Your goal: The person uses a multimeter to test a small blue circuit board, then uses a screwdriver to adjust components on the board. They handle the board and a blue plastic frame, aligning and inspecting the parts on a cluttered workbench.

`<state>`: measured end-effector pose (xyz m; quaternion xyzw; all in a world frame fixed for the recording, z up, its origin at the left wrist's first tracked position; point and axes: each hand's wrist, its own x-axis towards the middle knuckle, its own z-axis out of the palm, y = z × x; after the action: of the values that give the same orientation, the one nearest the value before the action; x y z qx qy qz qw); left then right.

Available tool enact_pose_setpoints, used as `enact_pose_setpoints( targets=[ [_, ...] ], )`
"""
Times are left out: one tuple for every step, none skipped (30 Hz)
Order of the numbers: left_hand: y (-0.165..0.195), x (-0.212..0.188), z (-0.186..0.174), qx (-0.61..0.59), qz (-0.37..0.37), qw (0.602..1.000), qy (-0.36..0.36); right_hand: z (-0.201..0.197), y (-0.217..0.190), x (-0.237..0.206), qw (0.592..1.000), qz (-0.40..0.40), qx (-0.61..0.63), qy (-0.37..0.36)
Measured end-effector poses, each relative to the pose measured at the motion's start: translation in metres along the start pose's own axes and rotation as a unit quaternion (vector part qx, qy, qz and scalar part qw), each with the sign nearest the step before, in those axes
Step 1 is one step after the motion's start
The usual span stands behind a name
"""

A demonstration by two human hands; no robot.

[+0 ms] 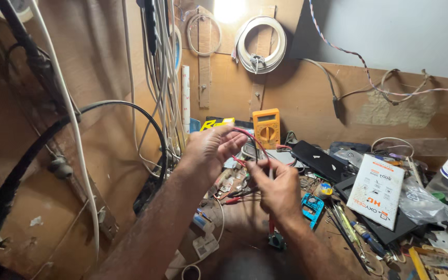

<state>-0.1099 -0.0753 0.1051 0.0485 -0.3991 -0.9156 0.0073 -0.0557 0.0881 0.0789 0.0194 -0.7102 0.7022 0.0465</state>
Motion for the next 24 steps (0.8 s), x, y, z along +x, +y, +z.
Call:
enact_pose_setpoints(
  targets=[
    [0.001, -0.003, -0.002, 0.036, 0.019, 0.999, 0.015, -0.002, -0.007, 0.001, 1.0, -0.01, 0.005, -0.007],
    [0.002, -0.007, -0.004, 0.071, 0.039, 0.996, 0.029, -0.004, -0.014, 0.003, 1.0, -0.02, 0.011, -0.012],
    [0.001, -0.01, -0.006, 0.106, 0.058, 0.992, 0.045, -0.005, -0.019, 0.004, 0.999, -0.029, 0.016, -0.019],
    [-0.001, -0.015, -0.007, 0.133, 0.099, 0.984, 0.065, -0.006, -0.025, 0.007, 0.999, -0.011, 0.031, -0.033],
    [-0.006, -0.021, -0.008, 0.159, 0.139, 0.974, 0.083, -0.008, -0.031, 0.01, 0.998, 0.005, 0.046, -0.046],
    [-0.014, -0.029, -0.01, 0.184, 0.178, 0.961, 0.102, -0.011, -0.034, 0.012, 0.996, 0.023, 0.06, -0.058],
    [-0.021, -0.036, -0.011, 0.172, 0.193, 0.958, 0.12, -0.012, -0.036, 0.014, 0.99, 0.047, 0.11, -0.068],
    [-0.028, -0.043, -0.011, 0.161, 0.21, 0.954, 0.138, -0.014, -0.038, 0.018, 0.981, 0.07, 0.16, -0.078],
    [-0.035, -0.05, -0.013, 0.15, 0.225, 0.95, 0.157, -0.015, -0.038, 0.022, 0.969, 0.094, 0.21, -0.089],
    [-0.041, -0.058, -0.014, 0.177, 0.229, 0.944, 0.156, -0.017, -0.037, 0.026, 0.962, 0.122, 0.23, -0.075],
    [-0.047, -0.067, -0.017, 0.204, 0.232, 0.938, 0.154, -0.019, -0.036, 0.031, 0.954, 0.151, 0.25, -0.061],
    [-0.052, -0.075, -0.019, 0.232, 0.236, 0.931, 0.152, -0.02, -0.033, 0.036, 0.944, 0.179, 0.271, -0.048],
    [-0.055, -0.081, -0.02, 0.271, 0.247, 0.923, 0.115, -0.022, -0.029, 0.04, 0.94, 0.178, 0.286, -0.046],
    [-0.059, -0.088, -0.022, 0.309, 0.258, 0.912, 0.077, -0.025, -0.025, 0.044, 0.936, 0.177, 0.301, -0.043],
    [-0.06, -0.092, -0.022, 0.346, 0.268, 0.898, 0.038, -0.027, -0.021, 0.048, 0.932, 0.174, 0.317, -0.04],
    [-0.063, -0.095, -0.022, 0.336, 0.243, 0.91, 0.009, -0.03, -0.019, 0.054, 0.929, 0.176, 0.324, -0.034],
    [-0.066, -0.101, -0.022, 0.326, 0.217, 0.92, -0.019, -0.034, -0.016, 0.059, 0.926, 0.179, 0.331, -0.028],
    [-0.067, -0.104, -0.022, 0.316, 0.19, 0.928, -0.047, -0.036, -0.015, 0.064, 0.923, 0.182, 0.339, -0.023],
    [-0.067, -0.106, -0.023, 0.369, 0.196, 0.907, -0.045, -0.039, -0.015, 0.07, 0.921, 0.168, 0.35, -0.035],
    [-0.067, -0.109, -0.023, 0.42, 0.2, 0.884, -0.042, -0.044, -0.016, 0.075, 0.919, 0.155, 0.359, -0.045],
    [-0.067, -0.111, -0.023, 0.469, 0.204, 0.859, -0.039, -0.048, -0.016, 0.078, 0.917, 0.143, 0.368, -0.056],
    [-0.065, -0.11, -0.021, 0.442, 0.194, 0.876, -0.015, -0.053, -0.017, 0.079, 0.911, 0.139, 0.378, -0.084],
    [-0.061, -0.106, -0.019, 0.414, 0.185, 0.891, 0.009, -0.057, -0.018, 0.08, 0.905, 0.135, 0.388, -0.113],
    [-0.057, -0.104, -0.015, 0.385, 0.175, 0.906, 0.031, -0.062, -0.02, 0.08, 0.898, 0.129, 0.397, -0.141]
  ],
)
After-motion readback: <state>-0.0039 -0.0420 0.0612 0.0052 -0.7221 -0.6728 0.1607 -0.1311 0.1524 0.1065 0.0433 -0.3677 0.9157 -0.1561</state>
